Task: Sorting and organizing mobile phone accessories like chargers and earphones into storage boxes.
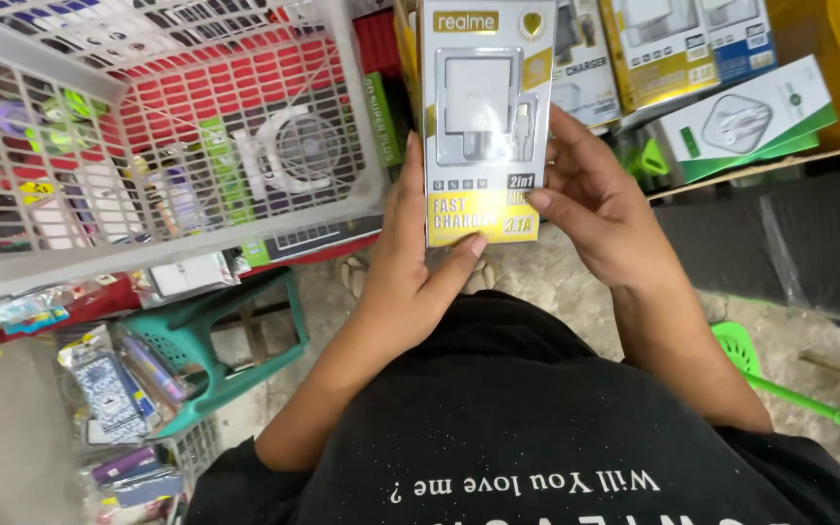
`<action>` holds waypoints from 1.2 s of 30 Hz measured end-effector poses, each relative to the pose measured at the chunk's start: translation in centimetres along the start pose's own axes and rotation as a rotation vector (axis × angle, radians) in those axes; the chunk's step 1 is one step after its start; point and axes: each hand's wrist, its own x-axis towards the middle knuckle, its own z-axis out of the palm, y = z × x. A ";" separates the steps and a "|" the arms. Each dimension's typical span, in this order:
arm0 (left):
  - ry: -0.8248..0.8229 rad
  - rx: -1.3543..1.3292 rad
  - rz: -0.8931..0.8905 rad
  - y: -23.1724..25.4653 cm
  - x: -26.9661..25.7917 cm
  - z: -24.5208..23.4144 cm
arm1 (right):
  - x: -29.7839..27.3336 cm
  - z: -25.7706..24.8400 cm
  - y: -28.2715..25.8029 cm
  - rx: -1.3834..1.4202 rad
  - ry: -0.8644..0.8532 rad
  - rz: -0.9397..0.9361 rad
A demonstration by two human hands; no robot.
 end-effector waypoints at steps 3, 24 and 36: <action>0.056 0.153 0.035 0.2 0.0 1.9 | -0.6 -2.1 0.1 -0.027 0.003 0.037; 0.082 0.159 0.048 -1.8 3.1 1.2 | 1.6 -4.6 0.1 -0.183 0.094 0.119; -0.073 0.108 -0.024 -2.5 10.7 9.4 | 3.0 -15.1 -3.9 -0.434 0.123 0.110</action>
